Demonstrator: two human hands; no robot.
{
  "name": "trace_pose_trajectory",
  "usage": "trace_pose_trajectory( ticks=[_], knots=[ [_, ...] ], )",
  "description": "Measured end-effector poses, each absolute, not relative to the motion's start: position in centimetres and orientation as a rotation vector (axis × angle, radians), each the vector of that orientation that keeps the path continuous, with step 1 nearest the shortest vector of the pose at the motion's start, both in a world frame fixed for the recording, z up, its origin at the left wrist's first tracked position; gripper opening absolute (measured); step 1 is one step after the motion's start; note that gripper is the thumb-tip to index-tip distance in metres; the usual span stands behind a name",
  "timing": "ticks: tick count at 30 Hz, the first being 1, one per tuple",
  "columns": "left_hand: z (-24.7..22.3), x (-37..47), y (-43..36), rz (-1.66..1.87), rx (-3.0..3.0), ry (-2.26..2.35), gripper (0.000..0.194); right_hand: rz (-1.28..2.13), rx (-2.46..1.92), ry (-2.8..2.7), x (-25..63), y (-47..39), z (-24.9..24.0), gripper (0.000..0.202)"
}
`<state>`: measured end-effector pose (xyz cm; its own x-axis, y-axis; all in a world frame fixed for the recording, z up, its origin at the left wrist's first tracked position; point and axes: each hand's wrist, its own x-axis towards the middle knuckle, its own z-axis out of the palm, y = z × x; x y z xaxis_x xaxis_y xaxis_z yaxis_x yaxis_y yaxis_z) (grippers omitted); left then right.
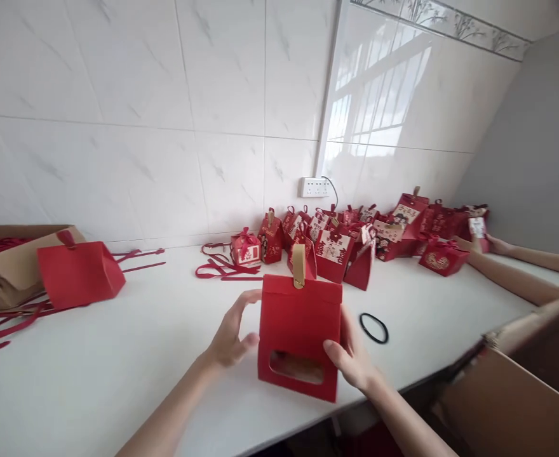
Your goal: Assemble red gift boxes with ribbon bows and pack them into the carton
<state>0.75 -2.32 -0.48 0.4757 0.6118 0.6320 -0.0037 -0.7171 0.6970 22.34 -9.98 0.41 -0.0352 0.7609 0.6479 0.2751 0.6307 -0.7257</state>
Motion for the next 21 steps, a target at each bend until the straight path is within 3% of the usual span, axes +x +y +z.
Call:
trace_pose_trajectory(
  ticks=[3,7,14,18,21],
  knots=[
    [3.1,4.2,-5.9,1.012,1.795,0.557,0.048,0.511,-1.084,-1.53,24.7,-14.6,0.2,0.059],
    [6.9,8.5,-8.9,0.808,1.685,0.703,0.035,0.788,-1.16,-1.386,26.7,-19.4,0.3,0.065],
    [7.2,11.7,-9.4,0.61,1.595,0.617,0.026,1.068,-1.065,-1.347,28.3,-22.6,1.5,0.065],
    [6.9,12.7,-10.8,0.757,1.628,0.674,0.022,0.99,-1.094,-1.329,28.4,-23.0,1.2,0.06],
    [6.6,13.4,-11.6,0.9,1.747,0.692,0.015,0.621,-1.218,-1.304,28.3,-23.3,0.9,0.049]
  ],
)
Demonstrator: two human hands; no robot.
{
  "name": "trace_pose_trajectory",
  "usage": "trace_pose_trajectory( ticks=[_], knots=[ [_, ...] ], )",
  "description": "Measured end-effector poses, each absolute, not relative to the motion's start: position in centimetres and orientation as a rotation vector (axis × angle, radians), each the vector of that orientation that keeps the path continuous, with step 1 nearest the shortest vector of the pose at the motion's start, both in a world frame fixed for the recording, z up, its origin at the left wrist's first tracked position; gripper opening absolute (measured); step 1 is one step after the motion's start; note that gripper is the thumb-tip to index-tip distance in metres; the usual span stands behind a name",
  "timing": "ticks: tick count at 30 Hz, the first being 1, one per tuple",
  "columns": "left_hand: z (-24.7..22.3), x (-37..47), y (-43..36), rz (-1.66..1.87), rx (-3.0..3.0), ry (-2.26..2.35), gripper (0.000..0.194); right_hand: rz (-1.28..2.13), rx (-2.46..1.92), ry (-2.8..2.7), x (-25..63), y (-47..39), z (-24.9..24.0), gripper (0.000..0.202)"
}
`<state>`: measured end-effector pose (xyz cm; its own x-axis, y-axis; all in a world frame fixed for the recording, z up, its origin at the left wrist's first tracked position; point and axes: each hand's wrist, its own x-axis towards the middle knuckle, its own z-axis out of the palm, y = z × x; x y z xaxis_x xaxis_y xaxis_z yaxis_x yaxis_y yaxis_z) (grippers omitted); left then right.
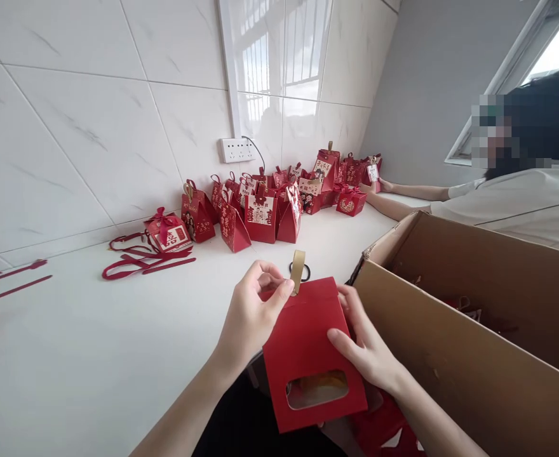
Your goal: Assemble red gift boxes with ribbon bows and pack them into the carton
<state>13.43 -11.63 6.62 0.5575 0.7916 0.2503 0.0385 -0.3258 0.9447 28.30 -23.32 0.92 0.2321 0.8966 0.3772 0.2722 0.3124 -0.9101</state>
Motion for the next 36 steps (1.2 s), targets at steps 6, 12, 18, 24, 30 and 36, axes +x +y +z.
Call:
trace_pose_trajectory(
  ticks=[6,12,18,24,30,36],
  knots=[
    [6.4,14.8,-12.9,0.812,1.928,0.552,0.018,-0.366,-1.407,-1.5,28.6,-24.2,3.2,0.027],
    [6.9,15.3,-14.2,0.796,1.932,0.414,0.022,-0.283,-1.396,-1.582,28.8,-24.5,4.9,0.01],
    [6.6,15.4,-14.9,0.758,1.945,0.388,0.027,-0.317,-1.396,-1.527,29.0,-25.1,4.9,0.012],
    [6.7,15.8,-15.4,0.782,1.818,0.418,0.037,-0.378,-1.42,-1.491,29.0,-25.6,5.6,0.013],
    [4.9,17.1,-15.3,0.723,1.692,0.739,0.033,-0.42,-1.501,-1.319,29.5,-25.0,4.8,0.005],
    [2.8,18.3,-15.8,0.827,1.444,0.694,0.03,-0.372,-1.488,-1.214,29.6,-24.2,4.2,0.007]
  ],
)
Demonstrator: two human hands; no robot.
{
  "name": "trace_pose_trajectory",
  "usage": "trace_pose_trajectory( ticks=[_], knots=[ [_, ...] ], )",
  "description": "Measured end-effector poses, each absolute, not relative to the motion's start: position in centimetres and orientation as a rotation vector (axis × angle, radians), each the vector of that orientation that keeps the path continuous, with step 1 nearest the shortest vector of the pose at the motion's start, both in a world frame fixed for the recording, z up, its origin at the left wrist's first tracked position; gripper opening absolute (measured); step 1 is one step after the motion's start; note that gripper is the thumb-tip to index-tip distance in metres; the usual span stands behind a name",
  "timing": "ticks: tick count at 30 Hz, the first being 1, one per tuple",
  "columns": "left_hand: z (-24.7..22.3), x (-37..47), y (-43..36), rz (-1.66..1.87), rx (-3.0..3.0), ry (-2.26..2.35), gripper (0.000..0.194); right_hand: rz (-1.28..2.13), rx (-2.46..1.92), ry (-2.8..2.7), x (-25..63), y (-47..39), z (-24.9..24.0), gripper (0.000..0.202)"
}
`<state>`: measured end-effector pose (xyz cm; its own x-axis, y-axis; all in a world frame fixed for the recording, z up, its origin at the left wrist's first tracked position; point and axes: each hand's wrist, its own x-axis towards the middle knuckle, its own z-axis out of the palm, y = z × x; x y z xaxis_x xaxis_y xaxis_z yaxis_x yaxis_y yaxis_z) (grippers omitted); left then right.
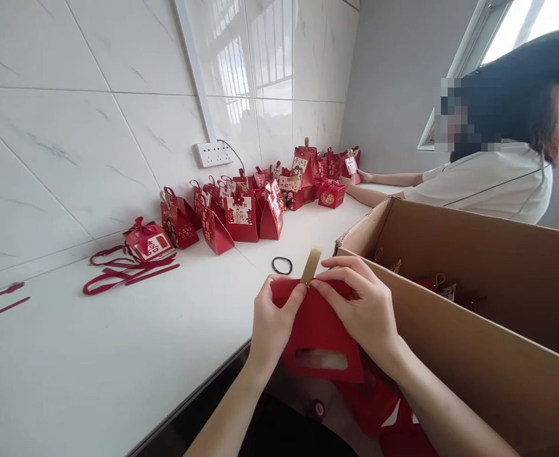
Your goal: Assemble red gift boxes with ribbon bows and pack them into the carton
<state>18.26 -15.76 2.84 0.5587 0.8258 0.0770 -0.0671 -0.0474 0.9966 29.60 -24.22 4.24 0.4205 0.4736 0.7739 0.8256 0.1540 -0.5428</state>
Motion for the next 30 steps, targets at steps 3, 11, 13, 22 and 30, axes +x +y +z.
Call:
trace_pose_trajectory(
  ticks=[3,11,13,22,30],
  knots=[
    [3.0,18.4,-16.2,0.855,1.4,0.678,0.032,-0.221,-1.502,-1.228,29.6,-24.1,4.4,0.006],
    [3.8,17.6,-15.7,0.694,1.406,0.621,0.029,-0.265,-1.445,-1.528,30.8,-24.4,4.5,0.012],
    [4.0,17.4,-15.5,0.641,1.441,0.588,0.029,-0.248,-1.485,-1.595,31.3,-24.8,4.8,0.013],
    [4.9,16.7,-16.0,0.51,1.473,0.61,0.026,-0.536,-1.59,-1.877,30.8,-26.5,7.3,0.019],
    [5.5,16.3,-16.2,0.513,1.566,0.699,0.026,-0.511,-1.588,-2.029,30.9,-26.9,8.2,0.02]
  ],
)
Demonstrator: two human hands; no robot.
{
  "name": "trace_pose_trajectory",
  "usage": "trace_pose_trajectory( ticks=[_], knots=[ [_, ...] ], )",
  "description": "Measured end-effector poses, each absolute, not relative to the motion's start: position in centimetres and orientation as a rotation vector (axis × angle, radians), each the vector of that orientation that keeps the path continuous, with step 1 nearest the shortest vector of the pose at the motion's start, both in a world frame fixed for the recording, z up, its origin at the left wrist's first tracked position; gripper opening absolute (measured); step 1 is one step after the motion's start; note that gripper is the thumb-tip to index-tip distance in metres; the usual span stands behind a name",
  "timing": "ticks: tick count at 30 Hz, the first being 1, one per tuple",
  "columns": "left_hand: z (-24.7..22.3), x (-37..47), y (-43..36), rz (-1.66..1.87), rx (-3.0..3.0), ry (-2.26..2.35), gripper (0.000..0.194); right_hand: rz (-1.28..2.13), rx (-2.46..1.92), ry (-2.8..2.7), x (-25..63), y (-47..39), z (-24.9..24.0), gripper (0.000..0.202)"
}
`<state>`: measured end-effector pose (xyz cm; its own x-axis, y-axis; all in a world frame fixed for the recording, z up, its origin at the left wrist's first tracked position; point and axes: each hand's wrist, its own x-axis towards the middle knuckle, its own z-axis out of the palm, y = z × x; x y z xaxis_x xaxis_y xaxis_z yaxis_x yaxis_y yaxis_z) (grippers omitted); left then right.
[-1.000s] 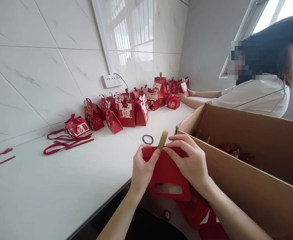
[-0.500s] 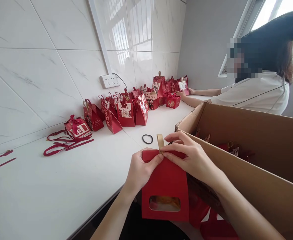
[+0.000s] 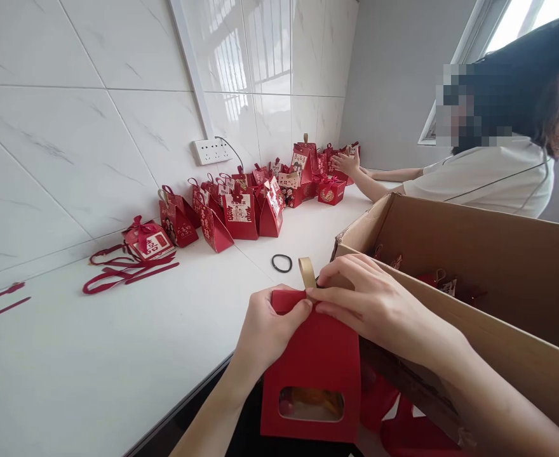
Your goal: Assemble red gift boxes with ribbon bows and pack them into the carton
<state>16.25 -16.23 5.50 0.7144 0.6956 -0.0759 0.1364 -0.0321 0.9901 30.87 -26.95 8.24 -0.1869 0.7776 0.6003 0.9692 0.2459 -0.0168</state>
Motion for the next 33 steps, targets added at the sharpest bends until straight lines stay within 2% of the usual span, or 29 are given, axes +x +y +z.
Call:
trace_pose_trajectory(
  ticks=[8,15,20,29,33],
  knots=[
    [5.5,16.3,-16.2,0.468,1.646,0.755,0.034,-0.418,-1.603,-2.017,30.9,-26.6,8.1,0.021],
    [5.3,16.2,-15.8,0.446,1.684,0.734,0.04,-0.479,-1.606,-2.115,30.4,-26.7,8.2,0.022],
    [5.3,16.1,-15.8,0.439,1.693,0.752,0.038,-0.553,-1.597,-2.224,30.3,-26.7,8.8,0.023],
    [5.7,15.7,-16.7,0.585,1.721,0.85,0.029,-0.517,-1.509,-1.879,30.1,-25.7,7.1,0.007],
    [5.9,15.7,-17.0,0.667,1.859,0.871,0.025,-0.487,-1.521,-1.847,29.7,-25.7,7.1,0.008]
  ],
)
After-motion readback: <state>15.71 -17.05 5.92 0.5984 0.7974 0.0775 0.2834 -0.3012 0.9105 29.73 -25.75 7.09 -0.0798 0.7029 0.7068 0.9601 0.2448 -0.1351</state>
